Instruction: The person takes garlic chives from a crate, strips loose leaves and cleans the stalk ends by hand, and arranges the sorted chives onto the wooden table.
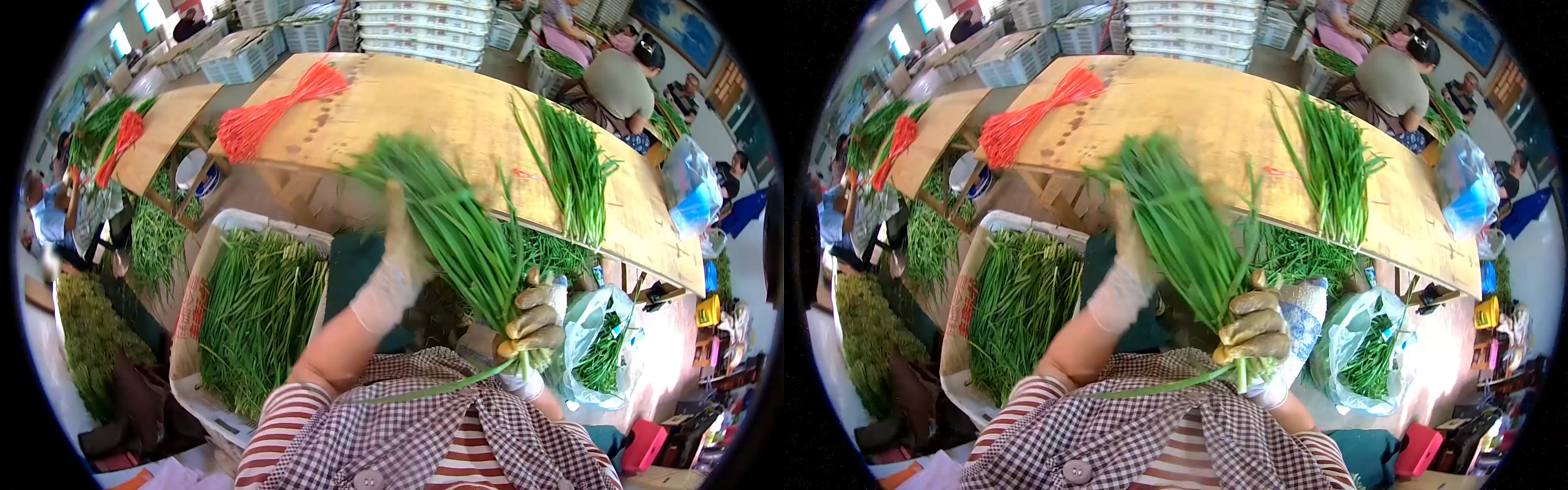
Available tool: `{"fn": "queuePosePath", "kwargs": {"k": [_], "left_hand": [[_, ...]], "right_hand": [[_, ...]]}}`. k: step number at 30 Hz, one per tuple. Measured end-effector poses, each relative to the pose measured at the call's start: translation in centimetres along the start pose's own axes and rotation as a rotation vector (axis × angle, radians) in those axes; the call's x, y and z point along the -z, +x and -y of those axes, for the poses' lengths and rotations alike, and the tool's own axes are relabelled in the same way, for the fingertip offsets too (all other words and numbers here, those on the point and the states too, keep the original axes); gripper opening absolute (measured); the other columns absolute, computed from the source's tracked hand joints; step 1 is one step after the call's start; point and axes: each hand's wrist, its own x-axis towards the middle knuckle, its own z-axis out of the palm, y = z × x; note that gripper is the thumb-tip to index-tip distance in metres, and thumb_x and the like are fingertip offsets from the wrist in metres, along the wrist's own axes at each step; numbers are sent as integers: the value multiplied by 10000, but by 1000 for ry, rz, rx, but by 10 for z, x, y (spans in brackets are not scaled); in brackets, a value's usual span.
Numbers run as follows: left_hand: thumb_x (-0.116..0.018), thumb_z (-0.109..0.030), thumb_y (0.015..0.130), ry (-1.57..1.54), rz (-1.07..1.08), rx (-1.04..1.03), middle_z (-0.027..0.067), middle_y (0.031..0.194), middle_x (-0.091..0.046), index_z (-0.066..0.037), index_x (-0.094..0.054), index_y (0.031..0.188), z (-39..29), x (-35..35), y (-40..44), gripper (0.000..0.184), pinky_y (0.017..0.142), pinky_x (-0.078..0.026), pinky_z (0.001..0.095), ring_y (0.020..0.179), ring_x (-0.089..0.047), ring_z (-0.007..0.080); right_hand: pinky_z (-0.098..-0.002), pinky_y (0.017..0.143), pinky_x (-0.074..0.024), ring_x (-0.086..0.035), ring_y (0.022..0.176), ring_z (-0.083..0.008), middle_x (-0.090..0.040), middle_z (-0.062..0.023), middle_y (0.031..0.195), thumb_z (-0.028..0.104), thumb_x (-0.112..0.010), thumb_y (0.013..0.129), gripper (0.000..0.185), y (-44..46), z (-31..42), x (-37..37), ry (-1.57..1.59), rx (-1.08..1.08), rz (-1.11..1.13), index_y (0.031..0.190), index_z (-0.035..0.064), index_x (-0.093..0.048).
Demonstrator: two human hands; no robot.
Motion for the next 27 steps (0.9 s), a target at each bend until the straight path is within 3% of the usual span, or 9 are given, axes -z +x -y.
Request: {"fn": "queuePosePath", "kwargs": {"k": [3,5,9,13,14,17,22,26,27], "left_hand": [[-700,-326,812,346,-144,-68,132,893,-667,-45,-522,1243,-49,-40,33,545,672,-574,340,743,-663,203],[-726,-95,765,438,-114,-203,80,901,-612,-40,-578,1158,-90,-71,52,424,593,-565,297,696,-623,161],[-726,-76,761,925,305,-667,67,836,-634,-11,-613,1102,-133,-146,83,365,590,-567,274,683,-633,164],[-737,-86,753,1174,349,-724,64,898,-680,-13,-617,1135,-141,-149,116,407,729,-550,287,846,-662,169],[-862,-121,651,1082,403,-713,69,942,-703,-40,-646,1062,-140,-136,133,471,732,-566,304,824,-676,166],[-871,-94,638,1059,366,-533,49,951,-688,-71,-626,1103,-125,-69,179,526,759,-556,315,878,-656,166],[-844,-52,646,1172,263,-444,58,1040,-642,-27,-561,1218,-112,-68,183,639,818,-512,289,949,-608,169],[-904,-129,590,1320,238,-751,44,997,-622,-24,-476,1296,-97,-65,199,832,788,-521,293,896,-593,156],[-908,-147,588,1371,184,-806,62,990,-629,-17,-461,1297,-99,-66,192,848,783,-526,294,872,-605,165]], "right_hand": [[-527,1109,-250,-524,1184,-314,-615,-99,1158,280,-855,663,544,-5,13,28,-275,-227,274,1129,135,-615],[-508,1116,-253,-378,1326,-367,-415,-190,1413,118,-767,735,709,12,6,41,-636,-495,514,1369,84,-451],[-390,1123,-276,-377,1343,-290,-417,-154,1427,-5,-654,779,716,75,-35,68,-505,-539,148,1428,52,-357],[-384,1134,-280,-372,1351,-261,-389,-159,1457,46,-725,748,826,160,-78,50,-257,-449,55,1453,25,-296],[-385,1138,-274,-371,1351,-259,-399,-160,1449,79,-761,724,878,173,-94,44,-340,-512,108,1458,23,-281],[-381,1147,-258,-401,1332,-261,-441,-155,1420,184,-846,654,1017,186,-149,22,-583,-728,304,1468,37,-253],[-354,1089,-316,-386,1334,-266,-392,-179,1448,339,-796,737,945,175,-208,-4,-503,-915,692,1459,41,-264],[-409,852,-486,-612,1034,-323,-653,-188,1043,284,-597,844,413,138,-246,-33,-662,-349,146,1203,83,-556],[-410,824,-497,-626,998,-324,-663,-184,999,274,-592,841,373,143,-233,-38,-782,-410,255,1162,84,-574]]}}
